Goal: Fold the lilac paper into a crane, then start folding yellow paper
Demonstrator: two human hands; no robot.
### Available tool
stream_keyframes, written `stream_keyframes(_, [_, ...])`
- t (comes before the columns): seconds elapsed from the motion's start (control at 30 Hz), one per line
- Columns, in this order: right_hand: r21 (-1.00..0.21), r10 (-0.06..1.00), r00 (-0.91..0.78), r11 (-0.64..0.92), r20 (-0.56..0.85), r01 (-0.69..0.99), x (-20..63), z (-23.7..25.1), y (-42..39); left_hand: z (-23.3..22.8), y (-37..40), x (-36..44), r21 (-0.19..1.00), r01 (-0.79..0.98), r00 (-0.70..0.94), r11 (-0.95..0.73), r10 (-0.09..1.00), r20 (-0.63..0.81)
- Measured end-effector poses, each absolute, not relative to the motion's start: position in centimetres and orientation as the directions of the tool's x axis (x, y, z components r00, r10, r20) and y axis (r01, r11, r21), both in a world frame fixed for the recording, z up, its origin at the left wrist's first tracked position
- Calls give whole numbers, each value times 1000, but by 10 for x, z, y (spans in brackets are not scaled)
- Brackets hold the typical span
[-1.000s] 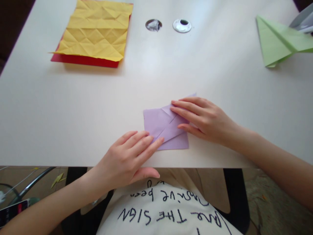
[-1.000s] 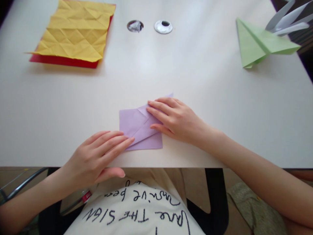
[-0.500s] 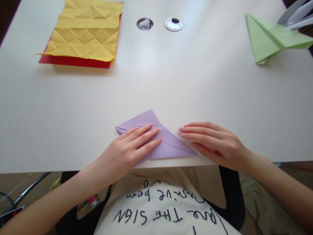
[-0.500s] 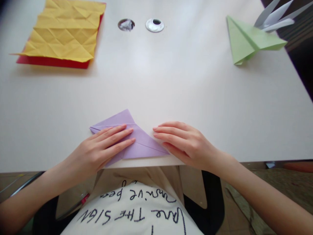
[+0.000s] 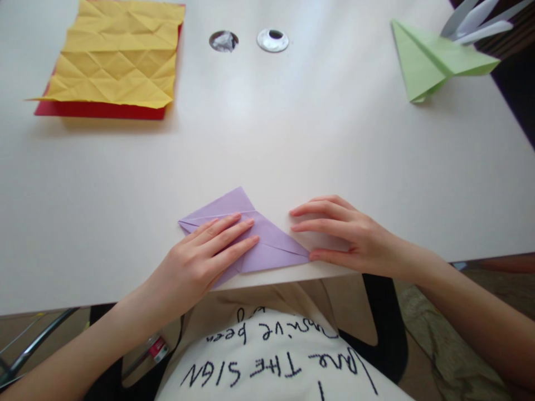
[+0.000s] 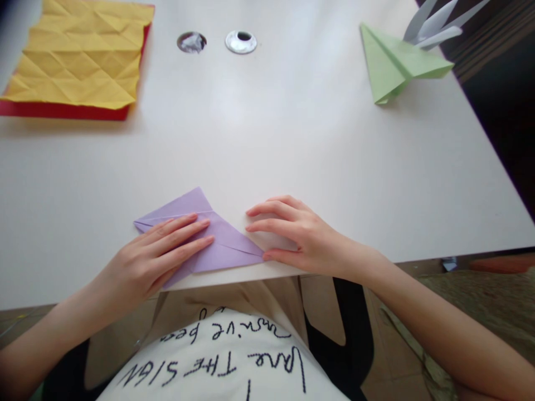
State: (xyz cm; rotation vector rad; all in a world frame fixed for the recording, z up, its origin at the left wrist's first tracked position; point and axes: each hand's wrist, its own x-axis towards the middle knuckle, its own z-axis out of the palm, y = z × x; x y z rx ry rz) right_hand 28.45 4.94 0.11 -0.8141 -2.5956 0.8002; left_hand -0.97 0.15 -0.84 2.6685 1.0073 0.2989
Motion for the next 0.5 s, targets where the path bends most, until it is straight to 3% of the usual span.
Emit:
stream_keyframes(0.17, [-563,577,-807,712,128,419,284,4,47,-7,1,-10,311,602,747,-736,656,105])
stream_keyframes(0.27, [-503,593,-776,748,214,433,275,4,39,-2,-2,-6,278,555,787,-784,603,131])
stream_keyframes(0.4, [-366,477,-845,851,242,376,257,2,26,4,-8,0,190,500,805,-845,534,256])
stream_keyframes(0.5, [-296,432,-881,882,193,367,249,-1,23,1,-14,0,148,606,700,-782,612,368])
